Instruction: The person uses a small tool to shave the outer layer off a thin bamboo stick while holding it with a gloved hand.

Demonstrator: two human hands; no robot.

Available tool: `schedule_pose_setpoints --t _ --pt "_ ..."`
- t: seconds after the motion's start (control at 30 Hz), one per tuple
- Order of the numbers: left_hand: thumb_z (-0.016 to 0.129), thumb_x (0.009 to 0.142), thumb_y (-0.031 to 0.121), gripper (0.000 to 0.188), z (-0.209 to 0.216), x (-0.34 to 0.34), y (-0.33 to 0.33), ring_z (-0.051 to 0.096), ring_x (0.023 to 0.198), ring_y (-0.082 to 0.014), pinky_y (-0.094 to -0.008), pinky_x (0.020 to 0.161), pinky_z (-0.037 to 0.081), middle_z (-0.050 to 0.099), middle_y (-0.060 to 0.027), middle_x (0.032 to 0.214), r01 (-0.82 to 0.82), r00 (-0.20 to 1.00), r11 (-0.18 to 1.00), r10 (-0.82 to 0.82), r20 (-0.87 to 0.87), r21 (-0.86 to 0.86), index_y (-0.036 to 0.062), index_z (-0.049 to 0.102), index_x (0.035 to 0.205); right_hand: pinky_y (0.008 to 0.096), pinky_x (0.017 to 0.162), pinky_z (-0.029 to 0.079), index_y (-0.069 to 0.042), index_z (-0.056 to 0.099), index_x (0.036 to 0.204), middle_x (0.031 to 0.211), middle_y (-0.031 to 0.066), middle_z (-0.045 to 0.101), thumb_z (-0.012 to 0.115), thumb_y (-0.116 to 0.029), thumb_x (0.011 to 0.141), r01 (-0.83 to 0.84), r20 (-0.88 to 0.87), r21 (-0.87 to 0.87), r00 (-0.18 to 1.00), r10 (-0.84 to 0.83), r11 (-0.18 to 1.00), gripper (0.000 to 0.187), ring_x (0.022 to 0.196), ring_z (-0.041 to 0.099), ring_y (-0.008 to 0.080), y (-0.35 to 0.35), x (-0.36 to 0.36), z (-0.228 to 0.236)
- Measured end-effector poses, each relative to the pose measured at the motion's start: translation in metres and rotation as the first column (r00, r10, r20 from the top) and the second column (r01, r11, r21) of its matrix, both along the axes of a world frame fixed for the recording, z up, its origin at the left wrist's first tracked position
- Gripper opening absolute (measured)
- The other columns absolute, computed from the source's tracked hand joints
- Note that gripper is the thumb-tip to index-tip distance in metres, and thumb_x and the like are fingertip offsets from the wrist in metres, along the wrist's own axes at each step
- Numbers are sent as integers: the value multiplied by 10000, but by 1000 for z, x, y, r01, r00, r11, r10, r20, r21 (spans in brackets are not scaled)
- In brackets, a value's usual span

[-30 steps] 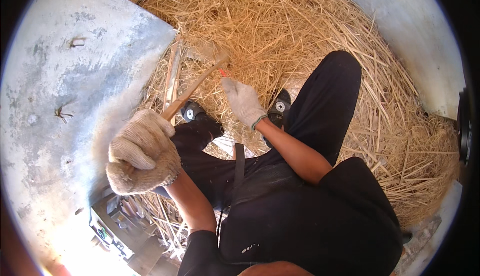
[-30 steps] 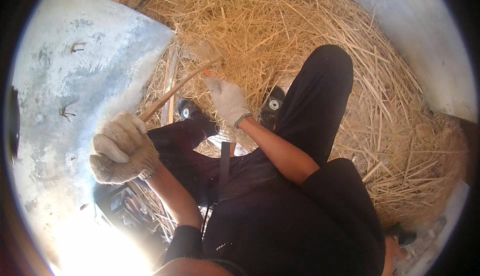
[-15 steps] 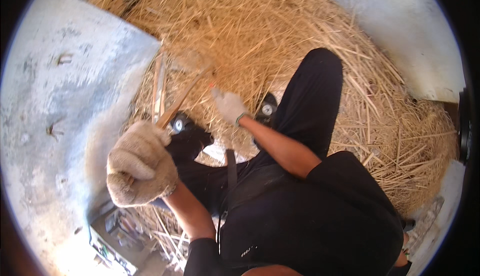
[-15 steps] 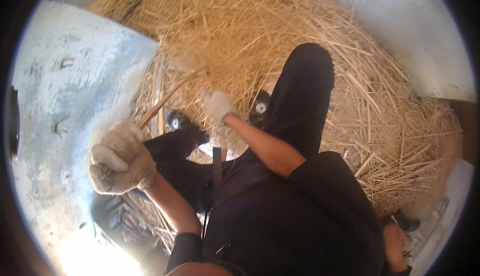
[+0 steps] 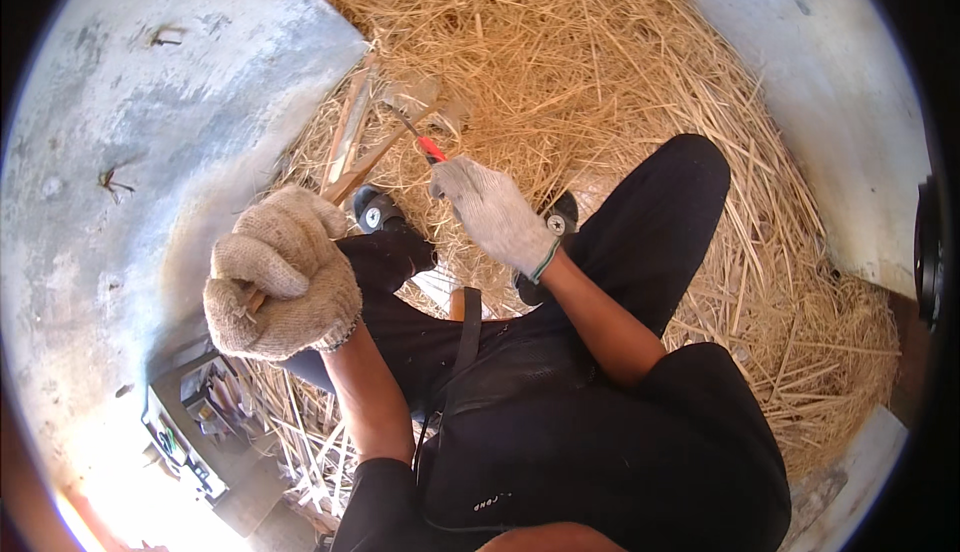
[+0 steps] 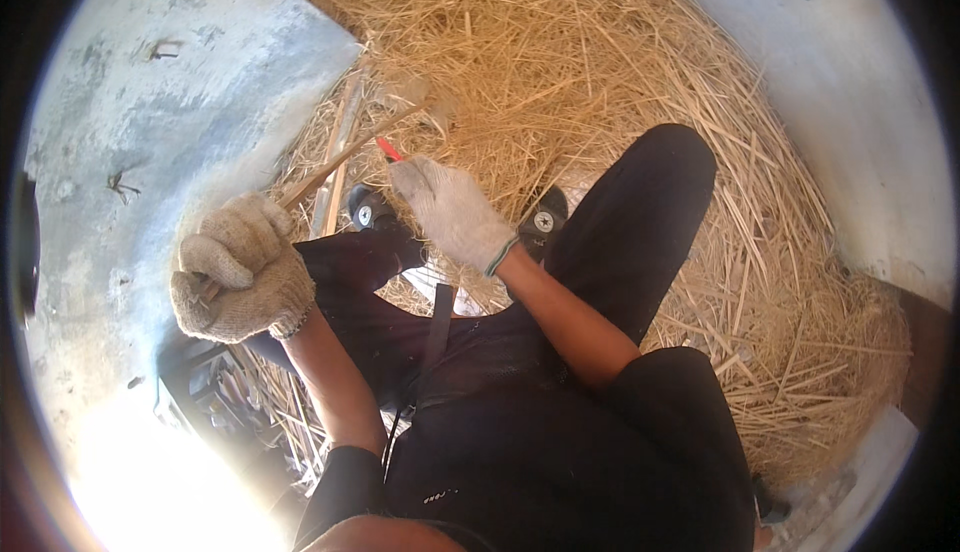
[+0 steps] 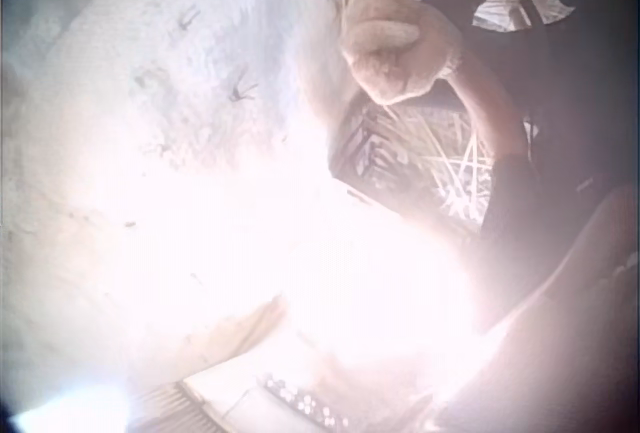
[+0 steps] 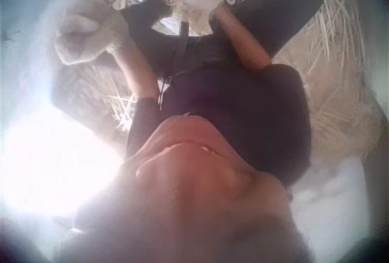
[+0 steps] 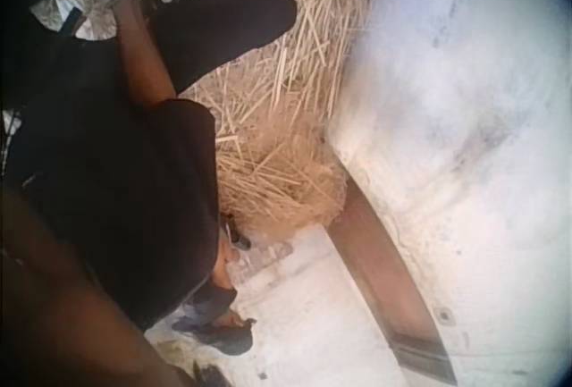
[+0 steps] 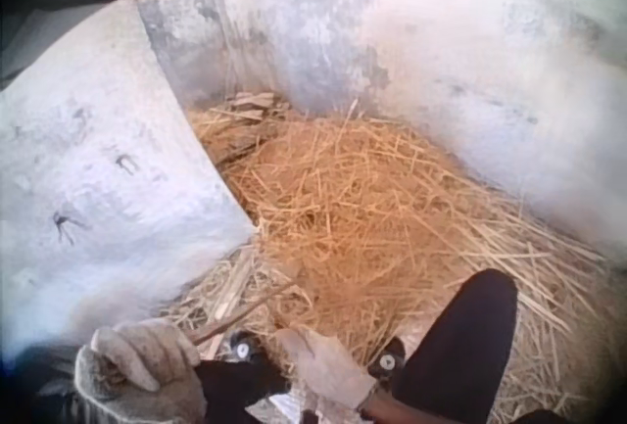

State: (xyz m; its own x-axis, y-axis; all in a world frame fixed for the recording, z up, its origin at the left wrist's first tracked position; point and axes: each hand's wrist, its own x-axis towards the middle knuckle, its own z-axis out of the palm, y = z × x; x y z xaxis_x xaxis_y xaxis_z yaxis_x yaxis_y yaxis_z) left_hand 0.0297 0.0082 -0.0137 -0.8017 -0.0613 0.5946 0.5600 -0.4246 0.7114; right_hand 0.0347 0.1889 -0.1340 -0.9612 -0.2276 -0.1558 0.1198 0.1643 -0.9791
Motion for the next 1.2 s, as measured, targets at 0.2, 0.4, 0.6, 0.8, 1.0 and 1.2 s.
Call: schedule_pose_setpoints --t 0.2,0.4,0.6,0.8,1.0,1.2 --pt "444 956 387 481 0 6 -1 436 470 -229 -413 524 445 454 -66 508 21 1000 999 -20 16 -32 82 548 599 467 626 487 62 643 994 712 300 604 472 -444 1037 98 -95 49 991 -93 994 536 706 640 448 -40 16 -2" --pt "444 957 410 480 0 3 -1 401 485 -198 -375 482 357 429 -38 522 61 998 996 -60 20 -64 105 531 597 478 664 498 70 644 923 731 302 616 391 -548 1034 142 -36 386 990 -139 912 676 749 627 502 -36 -35 -120" --pt "434 984 411 472 -1 7 -13 390 484 -166 -371 522 385 416 -9 521 -36 999 999 37 31 -36 121 544 629 443 638 486 69 614 882 727 266 616 415 -583 1019 61 192 105 978 -81 993 695 670 613 416 -26 -20 -53" --pt "410 969 394 459 4 16 -14 384 469 -167 -360 519 378 426 -19 516 -25 994 997 33 102 -76 136 530 608 450 640 477 62 639 911 733 257 620 445 -606 1002 -13 134 125 991 -4 992 702 666 621 377 -38 -3 -45" --pt "417 956 363 447 6 6 -18 363 451 -165 -354 495 340 419 -24 497 -43 995 999 45 88 -21 133 520 587 470 689 489 68 658 995 749 270 632 420 -595 1010 123 19 318 990 -136 940 705 735 627 448 -36 -29 -109" --pt "423 964 398 494 7 10 -30 374 409 -180 -377 477 397 394 -26 458 -51 991 987 30 133 151 138 512 554 396 670 520 61 666 1085 787 247 680 499 -491 1011 -79 115 146 991 62 986 581 753 705 283 -22 -7 -21"
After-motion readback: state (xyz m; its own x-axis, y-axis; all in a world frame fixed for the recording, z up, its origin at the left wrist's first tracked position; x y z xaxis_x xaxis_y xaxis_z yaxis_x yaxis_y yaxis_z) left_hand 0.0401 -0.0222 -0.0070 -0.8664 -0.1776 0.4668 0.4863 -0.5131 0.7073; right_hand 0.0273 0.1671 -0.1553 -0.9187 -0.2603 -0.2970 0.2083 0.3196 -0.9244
